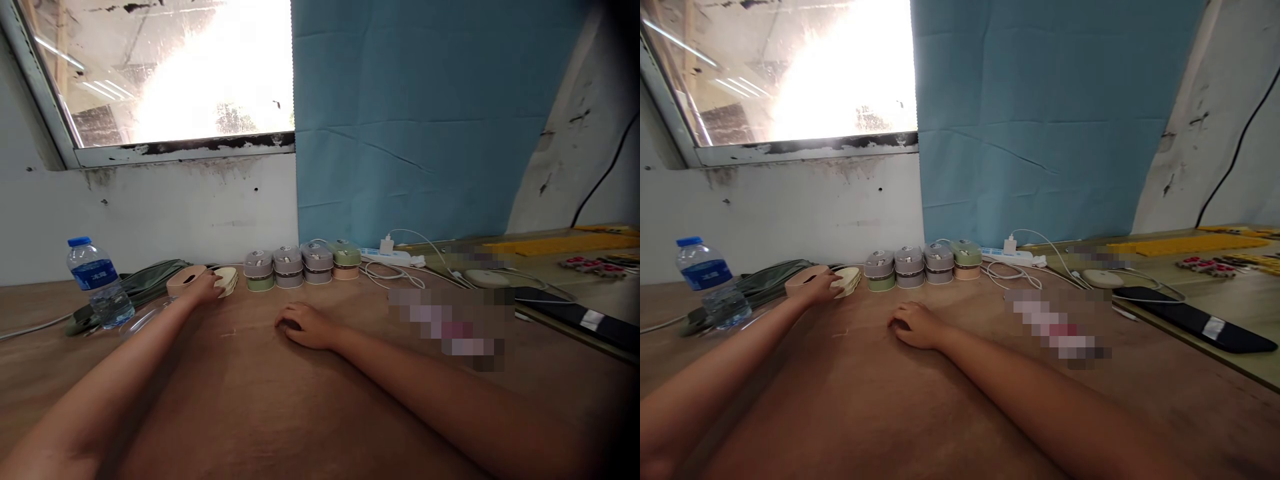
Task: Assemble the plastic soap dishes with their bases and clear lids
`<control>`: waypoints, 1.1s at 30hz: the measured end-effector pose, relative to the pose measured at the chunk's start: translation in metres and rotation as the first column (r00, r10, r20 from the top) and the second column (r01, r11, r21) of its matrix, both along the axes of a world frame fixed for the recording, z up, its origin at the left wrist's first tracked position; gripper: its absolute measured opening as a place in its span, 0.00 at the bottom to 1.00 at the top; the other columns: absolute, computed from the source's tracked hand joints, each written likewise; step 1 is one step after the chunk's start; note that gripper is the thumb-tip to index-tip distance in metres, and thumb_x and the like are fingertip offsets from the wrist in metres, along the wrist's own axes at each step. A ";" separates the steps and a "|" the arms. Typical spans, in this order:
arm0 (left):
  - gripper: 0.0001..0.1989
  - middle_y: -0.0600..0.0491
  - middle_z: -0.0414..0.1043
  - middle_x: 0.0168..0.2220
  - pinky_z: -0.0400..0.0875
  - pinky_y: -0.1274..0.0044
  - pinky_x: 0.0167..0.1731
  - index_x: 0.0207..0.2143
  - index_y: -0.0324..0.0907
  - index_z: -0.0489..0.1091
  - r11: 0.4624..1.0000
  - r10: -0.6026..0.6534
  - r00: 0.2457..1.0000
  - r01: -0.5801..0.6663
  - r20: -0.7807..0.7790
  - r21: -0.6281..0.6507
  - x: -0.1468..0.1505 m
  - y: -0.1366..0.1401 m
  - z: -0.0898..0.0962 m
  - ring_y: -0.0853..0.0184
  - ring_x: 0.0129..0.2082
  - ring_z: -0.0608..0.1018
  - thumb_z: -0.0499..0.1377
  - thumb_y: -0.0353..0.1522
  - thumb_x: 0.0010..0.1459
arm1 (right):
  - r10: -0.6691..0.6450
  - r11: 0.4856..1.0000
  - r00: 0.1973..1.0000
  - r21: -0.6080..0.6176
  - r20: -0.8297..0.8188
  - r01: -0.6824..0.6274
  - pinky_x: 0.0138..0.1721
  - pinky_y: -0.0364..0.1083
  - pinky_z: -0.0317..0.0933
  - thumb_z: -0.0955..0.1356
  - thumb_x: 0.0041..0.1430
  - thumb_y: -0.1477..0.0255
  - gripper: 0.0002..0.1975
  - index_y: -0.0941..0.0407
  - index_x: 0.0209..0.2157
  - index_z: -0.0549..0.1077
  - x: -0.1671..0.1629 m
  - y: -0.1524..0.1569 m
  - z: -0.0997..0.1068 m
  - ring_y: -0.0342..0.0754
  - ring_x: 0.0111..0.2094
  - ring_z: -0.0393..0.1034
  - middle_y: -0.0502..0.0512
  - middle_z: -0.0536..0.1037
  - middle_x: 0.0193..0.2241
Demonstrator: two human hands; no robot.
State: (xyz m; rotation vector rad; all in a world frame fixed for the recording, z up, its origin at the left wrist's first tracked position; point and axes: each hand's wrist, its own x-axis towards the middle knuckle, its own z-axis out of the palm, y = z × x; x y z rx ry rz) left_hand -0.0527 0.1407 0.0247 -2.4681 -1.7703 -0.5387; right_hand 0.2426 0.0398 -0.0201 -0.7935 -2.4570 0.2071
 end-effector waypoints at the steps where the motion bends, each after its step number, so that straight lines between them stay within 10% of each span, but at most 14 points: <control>1: 0.23 0.41 0.67 0.45 0.59 0.70 0.48 0.42 0.36 0.69 1.000 0.010 0.999 -0.011 0.035 0.019 0.004 -0.001 0.002 0.54 0.47 0.68 0.56 0.40 0.44 | -0.002 1.000 1.000 0.000 0.000 0.002 0.43 0.47 0.57 0.63 0.50 0.78 0.12 0.56 0.37 0.71 0.000 0.000 0.000 0.49 0.39 0.64 0.55 0.72 0.35; 10: 0.42 0.41 0.54 0.53 0.59 0.69 0.49 0.57 0.44 0.50 0.997 0.066 0.915 -0.080 0.397 0.018 0.091 0.011 0.013 0.55 0.53 0.63 0.58 0.50 0.42 | 0.001 1.000 1.000 0.003 0.009 -0.001 0.44 0.47 0.56 0.64 0.49 0.80 0.12 0.56 0.37 0.71 0.000 -0.001 0.001 0.48 0.40 0.64 0.54 0.72 0.36; 18: 0.36 0.44 0.66 0.47 0.60 0.70 0.48 0.49 0.41 0.64 0.995 0.043 0.800 -0.088 0.598 0.046 0.102 0.018 -0.002 0.56 0.48 0.68 0.67 0.38 0.34 | 0.002 1.000 1.000 -0.019 -0.002 -0.002 0.45 0.47 0.55 0.63 0.50 0.79 0.11 0.55 0.36 0.70 0.000 -0.002 0.001 0.48 0.40 0.64 0.53 0.71 0.35; 25: 0.34 0.45 0.69 0.45 0.68 0.72 0.41 0.52 0.41 0.59 0.996 -0.011 0.650 -0.062 0.760 0.068 0.065 -0.051 -0.004 0.62 0.42 0.74 0.63 0.41 0.42 | -0.118 0.993 0.979 -0.041 -0.165 0.113 0.46 0.49 0.56 0.63 0.44 0.82 0.22 0.56 0.44 0.62 0.003 -0.004 -0.002 0.49 0.44 0.60 0.58 0.59 0.46; 29: 0.37 0.46 0.69 0.45 0.69 0.70 0.41 0.51 0.42 0.60 0.981 -0.037 0.460 0.184 0.887 -0.055 0.051 -0.107 -0.012 0.60 0.42 0.74 0.67 0.37 0.37 | -0.171 0.985 0.951 -0.037 -0.257 0.167 0.50 0.52 0.53 0.63 0.45 0.81 0.24 0.56 0.46 0.58 0.004 -0.002 -0.003 0.51 0.48 0.57 0.58 0.56 0.47; 33: 0.37 0.45 0.66 0.49 0.64 0.68 0.47 0.50 0.41 0.62 0.924 -0.076 0.478 0.364 0.875 -0.119 0.052 -0.140 -0.021 0.58 0.47 0.70 0.69 0.32 0.34 | -0.143 0.990 0.951 -0.029 -0.274 0.140 0.50 0.52 0.54 0.62 0.47 0.80 0.24 0.56 0.48 0.56 0.006 -0.002 -0.002 0.50 0.47 0.58 0.59 0.57 0.46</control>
